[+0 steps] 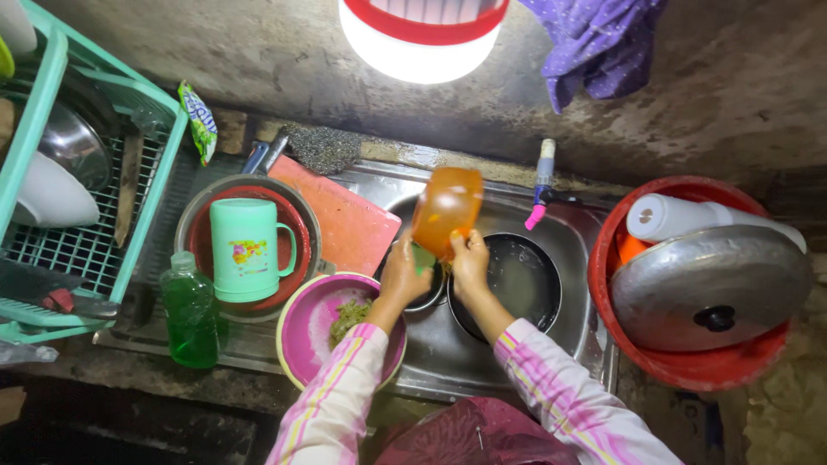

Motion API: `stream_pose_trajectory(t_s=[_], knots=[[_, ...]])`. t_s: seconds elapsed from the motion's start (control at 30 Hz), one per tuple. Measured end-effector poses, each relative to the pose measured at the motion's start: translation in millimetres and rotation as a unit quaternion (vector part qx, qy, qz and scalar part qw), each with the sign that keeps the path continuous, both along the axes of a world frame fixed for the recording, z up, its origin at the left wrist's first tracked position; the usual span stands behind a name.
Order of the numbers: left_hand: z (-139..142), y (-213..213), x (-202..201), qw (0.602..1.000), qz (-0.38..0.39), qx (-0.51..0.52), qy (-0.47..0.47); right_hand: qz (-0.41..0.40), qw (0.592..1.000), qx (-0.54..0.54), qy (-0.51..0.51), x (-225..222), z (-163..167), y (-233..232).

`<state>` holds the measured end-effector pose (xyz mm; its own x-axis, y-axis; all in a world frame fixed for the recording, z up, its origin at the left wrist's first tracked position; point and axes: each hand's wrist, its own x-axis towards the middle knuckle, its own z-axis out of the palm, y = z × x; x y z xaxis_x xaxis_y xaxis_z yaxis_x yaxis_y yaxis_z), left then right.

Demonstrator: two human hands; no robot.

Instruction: The person washes dishes at a kitchen sink. They scrub a white insulated tumbler with a sponge, rinse it under the tap, then scrub and rinse a large metal pot lid, followed by cups, a metal bowl, and an orange bowl, placing cleaned items aside.

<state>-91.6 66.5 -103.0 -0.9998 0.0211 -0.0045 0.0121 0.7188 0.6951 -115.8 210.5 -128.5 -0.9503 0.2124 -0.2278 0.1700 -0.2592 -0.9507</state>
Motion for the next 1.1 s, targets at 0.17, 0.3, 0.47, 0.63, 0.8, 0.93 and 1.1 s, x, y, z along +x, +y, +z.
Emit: stream_pose_trajectory(t_s=[0.17, 0.3, 0.47, 0.63, 0.8, 0.93, 1.1], knots=[[45, 37, -7, 0.993, -0.005, -0.108, 0.055, -0.037, 0.956, -0.276, -0.09, -8, 6, 13], [36, 42, -25, 0.997, 0.029, -0.041, 0.059, 0.104, 0.969, -0.194, -0.116, 2, 8, 38], [21, 37, -45, 0.995, 0.048, -0.076, 0.046, 0.022, 0.954, 0.011, -0.299, 28, -14, 105], [23, 38, -51, 0.994, 0.081, -0.069, 0.027, -0.183, 0.86, -0.285, -0.382, 30, -26, 118], [23, 38, -58, 0.992, 0.116, -0.034, -0.025, 0.148, 0.801, -0.545, -0.198, -36, 8, 59], [28, 25, -63, 0.994, 0.1, -0.028, 0.044, 0.202, 0.892, -0.352, -0.198, -49, 41, 44], [46, -15, -53, 0.976, 0.031, -0.143, 0.162, 0.329, 0.789, 0.517, -0.034, -4, 12, 17]])
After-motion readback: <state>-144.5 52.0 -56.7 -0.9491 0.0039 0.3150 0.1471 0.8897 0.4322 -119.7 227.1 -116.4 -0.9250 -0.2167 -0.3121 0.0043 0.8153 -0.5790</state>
